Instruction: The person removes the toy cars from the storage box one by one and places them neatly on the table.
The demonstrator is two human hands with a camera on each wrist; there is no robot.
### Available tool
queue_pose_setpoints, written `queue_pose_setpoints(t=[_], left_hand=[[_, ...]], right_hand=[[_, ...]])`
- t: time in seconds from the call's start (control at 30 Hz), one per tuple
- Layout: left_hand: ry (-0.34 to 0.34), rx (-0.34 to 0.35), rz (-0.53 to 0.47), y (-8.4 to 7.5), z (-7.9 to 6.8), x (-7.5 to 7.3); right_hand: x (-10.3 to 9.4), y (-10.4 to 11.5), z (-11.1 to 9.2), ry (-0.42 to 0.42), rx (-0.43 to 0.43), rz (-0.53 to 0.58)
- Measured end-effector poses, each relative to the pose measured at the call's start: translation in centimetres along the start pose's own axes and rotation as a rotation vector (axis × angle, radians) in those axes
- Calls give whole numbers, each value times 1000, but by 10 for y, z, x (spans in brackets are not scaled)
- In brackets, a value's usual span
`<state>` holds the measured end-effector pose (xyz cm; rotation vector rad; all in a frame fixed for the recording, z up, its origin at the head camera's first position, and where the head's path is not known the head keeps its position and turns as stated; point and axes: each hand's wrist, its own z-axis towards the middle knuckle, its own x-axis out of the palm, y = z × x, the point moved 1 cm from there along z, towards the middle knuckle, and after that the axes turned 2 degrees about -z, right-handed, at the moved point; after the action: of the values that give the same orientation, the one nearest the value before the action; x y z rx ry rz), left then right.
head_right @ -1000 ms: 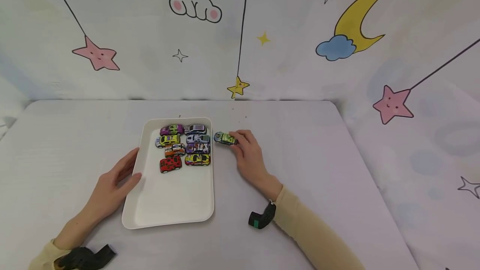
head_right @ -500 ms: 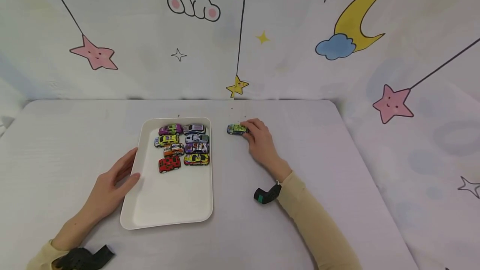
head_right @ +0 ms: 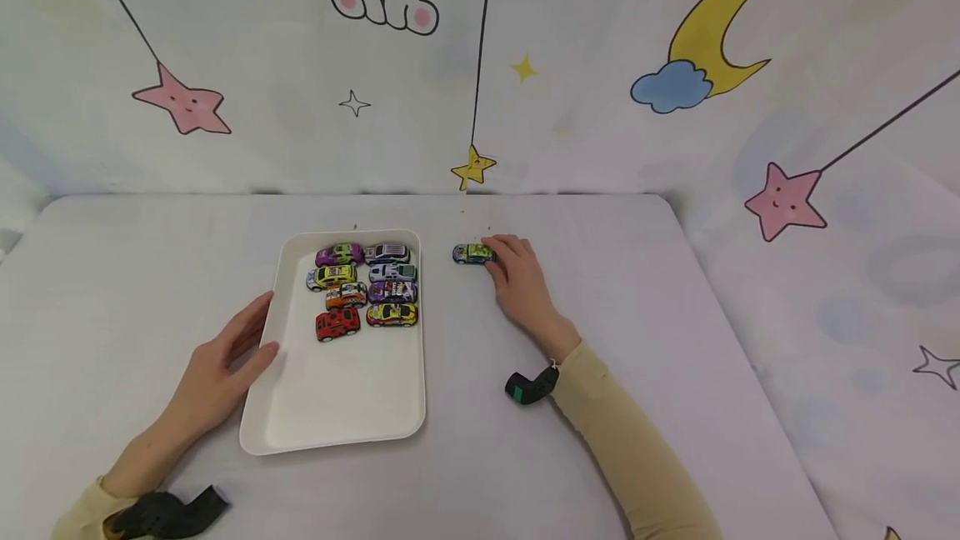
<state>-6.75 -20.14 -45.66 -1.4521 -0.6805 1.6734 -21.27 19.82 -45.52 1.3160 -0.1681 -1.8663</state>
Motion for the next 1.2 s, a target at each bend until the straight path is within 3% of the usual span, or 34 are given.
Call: queue_pose_setpoints(t=[0.33, 0.63, 0.83, 0.97, 1.2], left_hand=[[-6, 0, -6, 1, 1, 1], [-1, -5, -2, -1, 2, 0], [2, -14, 7, -1, 1, 0], [3, -17, 11, -1, 1, 0], [-3, -10, 9, -1, 1, 0]], right_hand=[[-1, 0, 0, -49, 3, 13], [-3, 4, -3, -213, 37, 10], [3, 18, -10, -294, 40, 82], [12, 35, -15, -303, -6, 142], [25, 64, -24, -227, -75, 207]])
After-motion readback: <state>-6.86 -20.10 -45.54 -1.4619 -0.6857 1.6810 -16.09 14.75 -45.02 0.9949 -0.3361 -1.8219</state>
